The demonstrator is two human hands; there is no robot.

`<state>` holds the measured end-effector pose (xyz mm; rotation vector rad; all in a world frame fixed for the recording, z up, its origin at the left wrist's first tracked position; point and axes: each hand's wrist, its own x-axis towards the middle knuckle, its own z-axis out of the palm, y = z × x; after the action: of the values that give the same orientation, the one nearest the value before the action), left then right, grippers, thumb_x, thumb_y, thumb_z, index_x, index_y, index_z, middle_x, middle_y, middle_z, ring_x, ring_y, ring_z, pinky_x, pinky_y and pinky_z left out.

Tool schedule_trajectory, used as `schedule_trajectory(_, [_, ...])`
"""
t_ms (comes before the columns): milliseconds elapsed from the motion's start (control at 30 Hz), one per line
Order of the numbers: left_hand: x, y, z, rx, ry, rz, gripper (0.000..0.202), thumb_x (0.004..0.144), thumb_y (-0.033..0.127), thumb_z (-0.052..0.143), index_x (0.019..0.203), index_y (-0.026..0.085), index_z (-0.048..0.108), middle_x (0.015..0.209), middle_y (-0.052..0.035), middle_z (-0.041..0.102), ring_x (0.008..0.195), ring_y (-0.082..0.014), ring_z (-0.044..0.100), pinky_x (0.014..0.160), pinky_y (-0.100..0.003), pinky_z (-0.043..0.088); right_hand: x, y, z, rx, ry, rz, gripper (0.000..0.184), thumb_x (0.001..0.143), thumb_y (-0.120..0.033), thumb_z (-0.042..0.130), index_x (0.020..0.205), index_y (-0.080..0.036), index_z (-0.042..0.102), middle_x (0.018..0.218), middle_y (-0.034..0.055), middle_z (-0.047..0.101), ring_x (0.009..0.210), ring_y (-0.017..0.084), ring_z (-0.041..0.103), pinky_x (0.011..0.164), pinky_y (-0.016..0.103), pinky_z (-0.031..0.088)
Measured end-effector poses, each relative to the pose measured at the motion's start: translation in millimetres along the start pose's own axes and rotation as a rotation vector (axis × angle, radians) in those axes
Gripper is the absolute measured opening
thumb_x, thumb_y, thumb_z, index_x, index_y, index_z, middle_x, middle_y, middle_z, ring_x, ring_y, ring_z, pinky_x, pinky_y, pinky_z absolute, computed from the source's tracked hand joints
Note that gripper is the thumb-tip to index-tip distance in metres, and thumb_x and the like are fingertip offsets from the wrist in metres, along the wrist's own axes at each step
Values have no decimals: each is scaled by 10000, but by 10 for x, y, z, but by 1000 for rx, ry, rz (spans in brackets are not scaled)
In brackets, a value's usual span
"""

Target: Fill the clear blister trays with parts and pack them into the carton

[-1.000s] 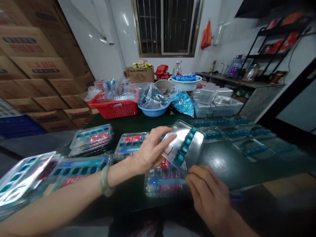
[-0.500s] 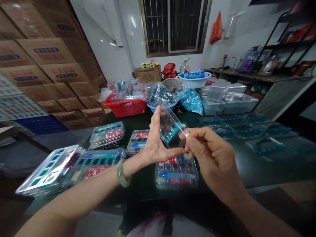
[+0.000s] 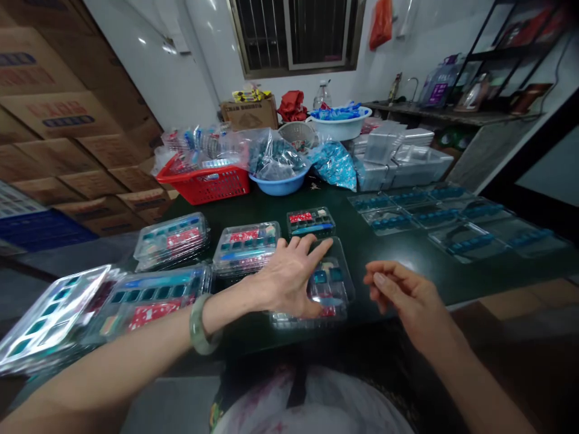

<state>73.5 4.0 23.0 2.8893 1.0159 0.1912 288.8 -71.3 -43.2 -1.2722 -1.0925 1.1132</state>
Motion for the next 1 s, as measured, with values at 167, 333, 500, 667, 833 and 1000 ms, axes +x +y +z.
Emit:
schedule_trajectory(167, [40, -71, 271, 10, -153, -19, 1029, 550, 584, 634, 1402, 190, 212, 1316, -177, 365, 1066, -360, 426, 883, -518, 328, -7, 407, 12, -83, -103, 146, 278, 806, -393, 559, 990, -184, 563, 789, 26, 609, 596, 108, 518, 453, 212, 388])
schedule_trajectory(333, [78, -140, 363, -43, -236, 9, 934, 586, 615, 602, 1373, 242, 266, 1269, -143, 400, 1041, -340, 448, 871, -499, 340, -6, 580, 102, -149, -234, 150, 267, 815, -369, 530, 983, -165, 565, 768, 23, 599, 560, 100, 508, 421, 204, 370])
schedule_trajectory(500, [32, -94, 514, 6, -272, 38, 945, 641, 661, 533, 1402, 215, 194, 1406, -209, 229, 1218, -434, 278, 909, -586, 252, -25, 650, 101, -191, -243, 113, 242, 834, -331, 497, 1007, -173, 557, 824, 25, 609, 624, 110, 529, 480, 210, 413])
schedule_trajectory(667, [-1, -53, 606, 16, -221, 20, 1016, 594, 717, 539, 1394, 182, 215, 1389, -241, 237, 1201, -446, 278, 885, -614, 241, -41, 694, 111, -220, -232, 56, 232, 841, -334, 485, 1001, -179, 550, 867, 21, 621, 675, 116, 555, 616, 238, 463])
schedule_trajectory(833, [-5, -145, 561, -94, -120, 22, 1028, 542, 755, 537, 1379, 228, 255, 1275, -186, 359, 1044, -366, 410, 827, -532, 330, -43, 767, 84, -267, -218, 171, 346, 818, -436, 486, 1037, -172, 536, 796, 29, 617, 620, 140, 561, 464, 227, 423])
schedule_trajectory(1000, [22, -141, 373, -158, -61, 29, 1029, 535, 681, 584, 1382, 202, 249, 1202, -175, 397, 995, -332, 428, 801, -494, 356, -36, 736, 71, -281, -210, 202, 434, 756, -526, 511, 993, -167, 569, 680, 24, 611, 566, 159, 563, 422, 235, 413])
